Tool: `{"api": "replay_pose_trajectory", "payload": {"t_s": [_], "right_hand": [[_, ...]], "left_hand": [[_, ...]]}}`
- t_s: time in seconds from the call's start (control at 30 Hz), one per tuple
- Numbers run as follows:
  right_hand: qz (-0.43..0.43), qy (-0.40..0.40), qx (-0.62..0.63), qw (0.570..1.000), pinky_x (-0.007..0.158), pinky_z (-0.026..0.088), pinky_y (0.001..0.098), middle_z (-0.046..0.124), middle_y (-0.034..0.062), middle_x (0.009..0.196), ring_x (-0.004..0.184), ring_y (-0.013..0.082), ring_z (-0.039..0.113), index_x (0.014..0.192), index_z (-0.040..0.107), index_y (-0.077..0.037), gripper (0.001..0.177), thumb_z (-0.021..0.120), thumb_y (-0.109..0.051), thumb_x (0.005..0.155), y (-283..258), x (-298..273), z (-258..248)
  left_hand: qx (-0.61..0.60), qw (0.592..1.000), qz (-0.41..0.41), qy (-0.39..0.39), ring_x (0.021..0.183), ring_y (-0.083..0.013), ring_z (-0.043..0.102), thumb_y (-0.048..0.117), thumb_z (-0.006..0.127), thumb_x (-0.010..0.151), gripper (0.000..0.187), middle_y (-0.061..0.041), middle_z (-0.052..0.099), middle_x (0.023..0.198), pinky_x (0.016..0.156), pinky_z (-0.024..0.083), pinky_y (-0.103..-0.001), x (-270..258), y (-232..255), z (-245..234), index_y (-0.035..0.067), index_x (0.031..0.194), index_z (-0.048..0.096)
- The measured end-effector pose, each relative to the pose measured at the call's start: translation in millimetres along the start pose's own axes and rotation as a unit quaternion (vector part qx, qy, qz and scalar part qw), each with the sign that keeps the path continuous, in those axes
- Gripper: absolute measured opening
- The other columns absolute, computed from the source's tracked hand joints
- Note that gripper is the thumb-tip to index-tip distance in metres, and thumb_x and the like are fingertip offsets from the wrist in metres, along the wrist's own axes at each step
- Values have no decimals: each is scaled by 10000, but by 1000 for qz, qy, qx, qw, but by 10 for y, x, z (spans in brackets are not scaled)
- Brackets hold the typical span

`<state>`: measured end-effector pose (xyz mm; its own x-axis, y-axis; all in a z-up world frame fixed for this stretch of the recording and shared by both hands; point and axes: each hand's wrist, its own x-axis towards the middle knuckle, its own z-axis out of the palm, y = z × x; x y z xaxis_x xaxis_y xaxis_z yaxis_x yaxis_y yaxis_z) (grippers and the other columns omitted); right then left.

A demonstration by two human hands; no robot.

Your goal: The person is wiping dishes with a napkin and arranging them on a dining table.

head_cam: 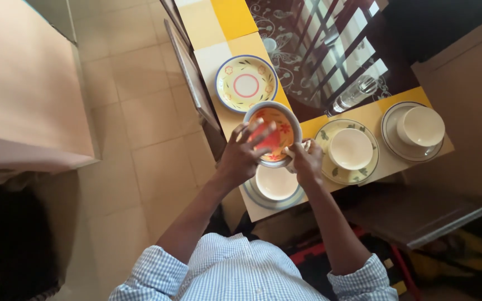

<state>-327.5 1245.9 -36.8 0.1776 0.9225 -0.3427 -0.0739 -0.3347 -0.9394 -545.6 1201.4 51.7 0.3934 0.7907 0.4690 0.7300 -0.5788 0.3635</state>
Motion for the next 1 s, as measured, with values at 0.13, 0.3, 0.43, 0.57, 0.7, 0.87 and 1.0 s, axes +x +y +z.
{"api": "replay_pose_trajectory", "payload": {"t_s": [0.13, 0.3, 0.43, 0.57, 0.7, 0.87, 1.0], "right_hand": [[-22, 59, -55, 996, 622, 588, 301, 693, 130, 885, 721, 183, 696, 1011, 624, 25, 205, 676, -56, 830, -44, 174, 127], [-72, 44, -70, 994, 667, 572, 313, 667, 140, 912, 761, 184, 671, 1040, 588, 36, 213, 668, -49, 863, 122, 595, 129], [-43, 47, -108, 992, 631, 572, 326, 681, 115, 890, 746, 179, 695, 1033, 593, 17, 225, 674, -75, 843, -184, 803, 359], [-85, 34, -201, 975, 679, 583, 312, 739, 101, 877, 770, 156, 710, 1044, 704, 21, 271, 760, -133, 828, -230, 1196, 518], [-112, 12, -305, 946, 670, 579, 337, 776, 111, 822, 739, 155, 744, 1025, 778, -24, 262, 803, -189, 822, -127, 1759, 663], [-110, -13, -399, 910, 638, 557, 373, 731, 166, 754, 676, 211, 739, 974, 777, -37, 181, 753, -189, 880, 5, 2314, 901], [-34, -33, -400, 915, 609, 568, 408, 716, 166, 713, 635, 260, 740, 947, 767, -52, 172, 689, -201, 912, -88, 2480, 1208]], "left_hand": [[-71, 988, -136, 10, 1494, -407, 300, -102, 637, 620, 720, -196, 430, 1614, 1180, 270, -488, 95, -181, 84, 172, 1282, 697], [-494, 782, -373, 67, 1218, -277, 647, -37, 631, 825, 695, -164, 567, 1427, 927, 598, -396, 20, -867, 757, 76, 1477, 418], [-586, 684, -430, 60, 1029, -177, 668, 16, 622, 926, 592, -142, 645, 1222, 846, 608, -302, 158, -1150, 965, 66, 1497, 473], [-510, 746, -413, 118, 962, -138, 683, 15, 650, 952, 459, -99, 718, 1114, 816, 594, -284, 247, -1444, 1302, 2, 1408, 595], [-478, 733, -449, 183, 940, -106, 689, 24, 659, 940, 465, -54, 709, 1159, 796, 609, -267, 297, -1734, 1666, 23, 1398, 582], [-398, 744, -502, 191, 859, -127, 669, 30, 679, 945, 493, -79, 729, 1079, 754, 586, -281, 242, -2006, 2006, 24, 1426, 568], [-377, 756, -477, 242, 833, -122, 678, 21, 667, 954, 449, -81, 743, 1027, 755, 561, -278, 288, -2125, 2110, 4, 1396, 595]]}}
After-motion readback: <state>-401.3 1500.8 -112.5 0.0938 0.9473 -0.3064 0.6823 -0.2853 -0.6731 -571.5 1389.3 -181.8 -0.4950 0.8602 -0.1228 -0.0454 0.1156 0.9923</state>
